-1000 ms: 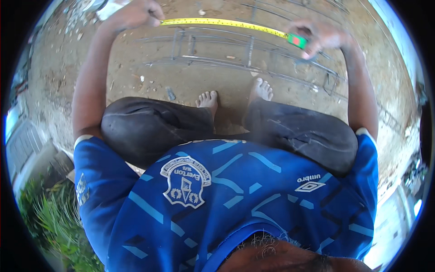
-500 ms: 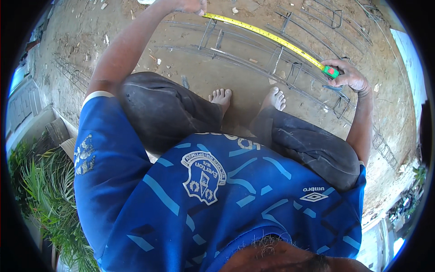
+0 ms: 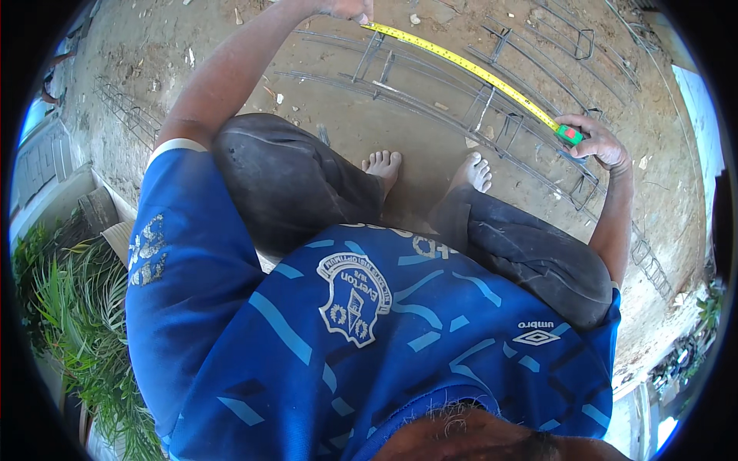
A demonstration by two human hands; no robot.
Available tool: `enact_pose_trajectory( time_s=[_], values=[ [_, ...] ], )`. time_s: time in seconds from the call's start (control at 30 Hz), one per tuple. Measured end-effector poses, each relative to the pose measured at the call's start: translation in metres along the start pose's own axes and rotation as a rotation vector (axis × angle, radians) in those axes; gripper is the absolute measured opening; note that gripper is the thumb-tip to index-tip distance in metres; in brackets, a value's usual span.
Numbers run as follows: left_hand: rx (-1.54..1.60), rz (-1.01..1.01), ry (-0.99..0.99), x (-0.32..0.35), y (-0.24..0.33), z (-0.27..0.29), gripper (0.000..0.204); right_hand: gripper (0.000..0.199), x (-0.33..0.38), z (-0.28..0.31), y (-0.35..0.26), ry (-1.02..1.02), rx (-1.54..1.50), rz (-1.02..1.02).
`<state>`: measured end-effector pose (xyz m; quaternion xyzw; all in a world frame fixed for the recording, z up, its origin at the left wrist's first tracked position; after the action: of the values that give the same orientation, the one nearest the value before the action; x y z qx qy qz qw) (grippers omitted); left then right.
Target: The person uses a tape measure to check the length of a rebar structure on the ground and manipulates the metal rods by hand to align and position them.
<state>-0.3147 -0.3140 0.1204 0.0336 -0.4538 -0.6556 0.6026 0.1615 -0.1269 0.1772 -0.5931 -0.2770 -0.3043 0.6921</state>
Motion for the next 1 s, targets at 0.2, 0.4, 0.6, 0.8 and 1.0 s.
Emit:
enact_pose_trajectory(
  time_s=[0.2, 0.4, 0.6, 0.8, 1.0],
  values=[
    [-0.013, 0.198, 0.032, 0.003, -0.006, 0.005, 0.027, 0.082, -0.003, -0.003, 0.002, 0.013, 0.021, 0.038],
    [-0.012, 0.187, -0.018, 0.002, 0.023, 0.008, 0.021, 0.079, -0.003, -0.002, 0.003, 0.034, 0.08, -0.043],
    [-0.032, 0.245, 0.029, 0.002, 0.034, 0.008, 0.021, 0.077, -0.003, 0.002, 0.011, -0.071, 0.301, 0.04],
    [-0.032, 0.264, 0.023, -0.001, 0.029, 0.007, 0.021, 0.076, 0.003, 0.002, 0.022, -0.089, 0.263, 0.01],
    [0.011, 0.308, 0.036, 0.002, 0.023, 0.007, 0.023, 0.075, 0.001, 0.005, 0.029, -0.12, 0.12, -0.022]
  ],
)
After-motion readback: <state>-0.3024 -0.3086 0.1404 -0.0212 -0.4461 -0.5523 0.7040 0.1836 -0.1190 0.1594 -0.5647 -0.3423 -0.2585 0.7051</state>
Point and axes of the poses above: each hand's wrist, its own x-axis away from the middle knuckle, its own z-axis out of the back of the hand, y = z × x, the point moved 4 cm from there along -x, towards the middle knuckle, and after that the axes turned 6 degrees about x, right-handed, at the moved point
